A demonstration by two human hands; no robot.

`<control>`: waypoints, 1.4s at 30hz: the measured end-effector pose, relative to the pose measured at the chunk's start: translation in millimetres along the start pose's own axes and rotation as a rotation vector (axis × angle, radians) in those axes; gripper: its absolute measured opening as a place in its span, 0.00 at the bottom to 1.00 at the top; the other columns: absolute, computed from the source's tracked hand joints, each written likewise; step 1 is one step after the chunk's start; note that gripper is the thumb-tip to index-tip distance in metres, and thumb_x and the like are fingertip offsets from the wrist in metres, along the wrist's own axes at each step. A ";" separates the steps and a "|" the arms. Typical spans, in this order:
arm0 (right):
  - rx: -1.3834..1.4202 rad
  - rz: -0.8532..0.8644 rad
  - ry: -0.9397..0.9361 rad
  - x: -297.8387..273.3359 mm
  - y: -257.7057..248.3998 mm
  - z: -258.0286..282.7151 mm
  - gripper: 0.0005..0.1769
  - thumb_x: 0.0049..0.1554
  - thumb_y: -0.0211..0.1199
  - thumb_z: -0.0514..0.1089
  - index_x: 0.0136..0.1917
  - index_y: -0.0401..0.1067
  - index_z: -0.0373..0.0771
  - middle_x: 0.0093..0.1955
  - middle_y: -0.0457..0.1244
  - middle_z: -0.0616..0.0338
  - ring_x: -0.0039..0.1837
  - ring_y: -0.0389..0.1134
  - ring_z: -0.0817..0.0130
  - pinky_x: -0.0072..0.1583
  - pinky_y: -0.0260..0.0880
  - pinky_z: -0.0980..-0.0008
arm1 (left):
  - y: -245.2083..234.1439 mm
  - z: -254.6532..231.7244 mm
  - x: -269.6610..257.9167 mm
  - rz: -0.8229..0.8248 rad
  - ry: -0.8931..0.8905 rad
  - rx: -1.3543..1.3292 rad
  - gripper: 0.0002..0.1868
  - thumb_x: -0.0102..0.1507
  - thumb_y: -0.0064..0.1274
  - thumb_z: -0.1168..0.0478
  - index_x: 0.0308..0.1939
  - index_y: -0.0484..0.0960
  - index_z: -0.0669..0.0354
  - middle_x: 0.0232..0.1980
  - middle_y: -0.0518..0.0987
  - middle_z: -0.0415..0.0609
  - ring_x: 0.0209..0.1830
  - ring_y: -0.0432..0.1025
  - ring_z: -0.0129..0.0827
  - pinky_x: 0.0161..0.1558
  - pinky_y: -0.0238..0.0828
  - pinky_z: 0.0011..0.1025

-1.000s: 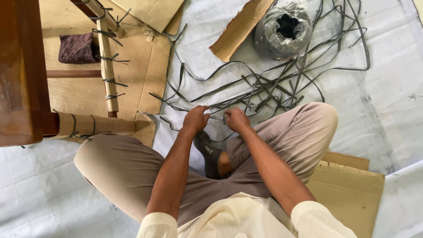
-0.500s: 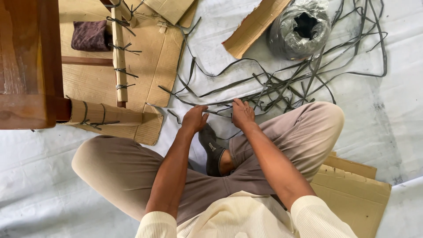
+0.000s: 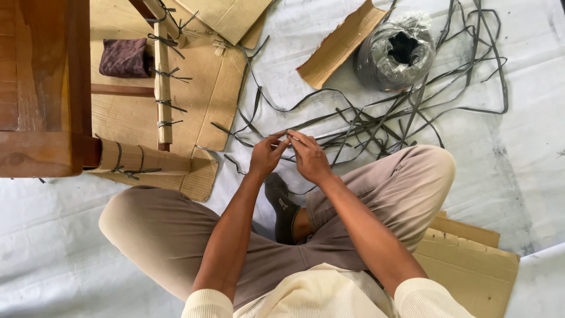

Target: Wrapping wooden table legs with cardboard and plastic strips.

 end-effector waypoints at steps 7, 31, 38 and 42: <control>0.052 -0.039 -0.086 3.9 -10.5 32.2 0.21 0.61 0.55 0.32 0.67 0.71 0.31 0.70 0.63 0.51 0.69 0.64 0.51 0.68 0.66 0.57 | -13.3 14.0 9.4 -0.144 0.031 -0.329 0.15 0.66 0.60 0.56 0.51 0.88 0.62 0.37 0.84 0.42 0.34 0.74 0.20 0.38 0.71 0.21; 1.002 0.191 0.663 -12.9 40.1 -58.3 0.14 0.62 0.66 0.50 0.45 0.75 0.37 0.30 0.54 0.75 0.29 0.46 0.85 0.31 0.42 0.77 | -83.9 14.0 19.2 -0.341 -0.032 -1.039 0.09 0.73 0.49 0.57 0.45 0.76 0.58 0.27 0.68 0.38 0.23 0.61 0.21 0.29 0.68 0.26; 0.761 0.072 0.624 -20.8 36.1 -85.5 0.15 0.59 0.70 0.50 0.44 0.78 0.35 0.37 0.64 0.70 0.40 0.59 0.81 0.43 0.60 0.76 | -92.7 1.7 8.8 -0.369 -0.078 -0.845 0.09 0.71 0.50 0.58 0.43 0.80 0.58 0.26 0.63 0.35 0.20 0.52 0.18 0.22 0.49 0.23; 0.514 0.043 0.770 -31.9 41.5 -114.4 0.19 0.59 0.71 0.53 0.44 0.79 0.33 0.37 0.63 0.63 0.40 0.57 0.75 0.42 0.59 0.72 | -98.5 3.8 12.6 -0.446 0.117 -0.589 0.10 0.71 0.51 0.59 0.46 0.82 0.62 0.38 0.78 0.34 0.37 0.66 0.16 0.40 0.62 0.20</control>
Point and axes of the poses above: each hand's wrist, its own x-axis towards the middle knuckle, its own y-axis out of the palm, z = x × y, the point moved 9 cm from there along x, towards the middle knuckle
